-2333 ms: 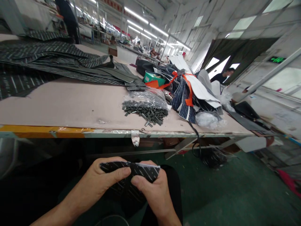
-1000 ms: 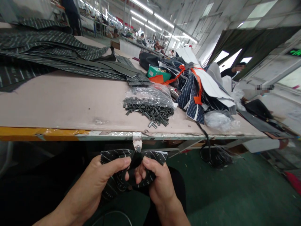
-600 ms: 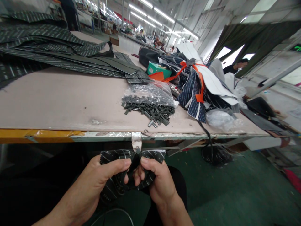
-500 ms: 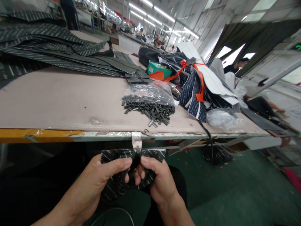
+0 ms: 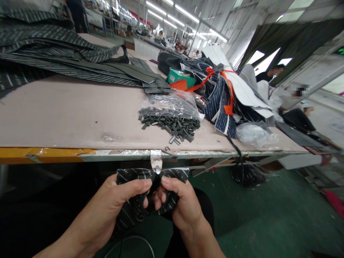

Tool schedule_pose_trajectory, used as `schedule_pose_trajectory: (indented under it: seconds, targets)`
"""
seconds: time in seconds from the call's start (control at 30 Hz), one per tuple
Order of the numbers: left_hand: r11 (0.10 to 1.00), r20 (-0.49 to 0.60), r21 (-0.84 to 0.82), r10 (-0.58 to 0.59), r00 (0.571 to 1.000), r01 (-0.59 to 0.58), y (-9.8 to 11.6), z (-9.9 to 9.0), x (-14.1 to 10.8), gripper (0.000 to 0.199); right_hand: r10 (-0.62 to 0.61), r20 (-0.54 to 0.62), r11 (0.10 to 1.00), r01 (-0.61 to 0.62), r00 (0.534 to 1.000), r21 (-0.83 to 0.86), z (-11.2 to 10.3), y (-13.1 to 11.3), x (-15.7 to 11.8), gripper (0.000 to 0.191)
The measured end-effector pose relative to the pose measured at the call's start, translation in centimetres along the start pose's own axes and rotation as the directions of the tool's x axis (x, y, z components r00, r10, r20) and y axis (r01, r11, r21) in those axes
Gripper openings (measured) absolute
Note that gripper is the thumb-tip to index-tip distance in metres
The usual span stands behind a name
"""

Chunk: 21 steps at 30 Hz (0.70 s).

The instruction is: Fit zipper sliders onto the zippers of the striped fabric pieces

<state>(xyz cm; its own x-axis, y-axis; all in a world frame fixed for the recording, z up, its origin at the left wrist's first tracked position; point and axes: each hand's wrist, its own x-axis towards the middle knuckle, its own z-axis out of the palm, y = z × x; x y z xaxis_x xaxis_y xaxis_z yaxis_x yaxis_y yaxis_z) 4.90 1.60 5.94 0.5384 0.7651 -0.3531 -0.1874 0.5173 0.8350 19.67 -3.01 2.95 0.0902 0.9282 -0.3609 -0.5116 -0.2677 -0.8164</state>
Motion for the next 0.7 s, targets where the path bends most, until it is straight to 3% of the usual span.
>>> schedule_pose_trajectory:
  seconds: [0.13, 0.37, 0.7]
  targets:
    - [0.999, 0.03, -0.031, -0.035, 0.999, 0.036, -0.03, 0.02, 0.25, 0.029, -0.004, 0.006, 1.0, 0.004, 1.0, 0.008, -0.06, -0.02, -0.07, 0.038]
    - [0.997, -0.047, 0.022, -0.074, 0.996, 0.075, -0.13, -0.02, 0.42, 0.033, -0.006, 0.022, 1.0, 0.006, 1.0, 0.011, 0.03, -0.28, -0.11, 0.038]
    - [0.999, -0.06, 0.029, -0.032, 0.998, 0.034, -0.04, 0.06, 0.45, 0.031, -0.023, 0.061, 0.999, 0.022, 0.998, 0.028, -0.03, -0.29, 0.21, 0.037]
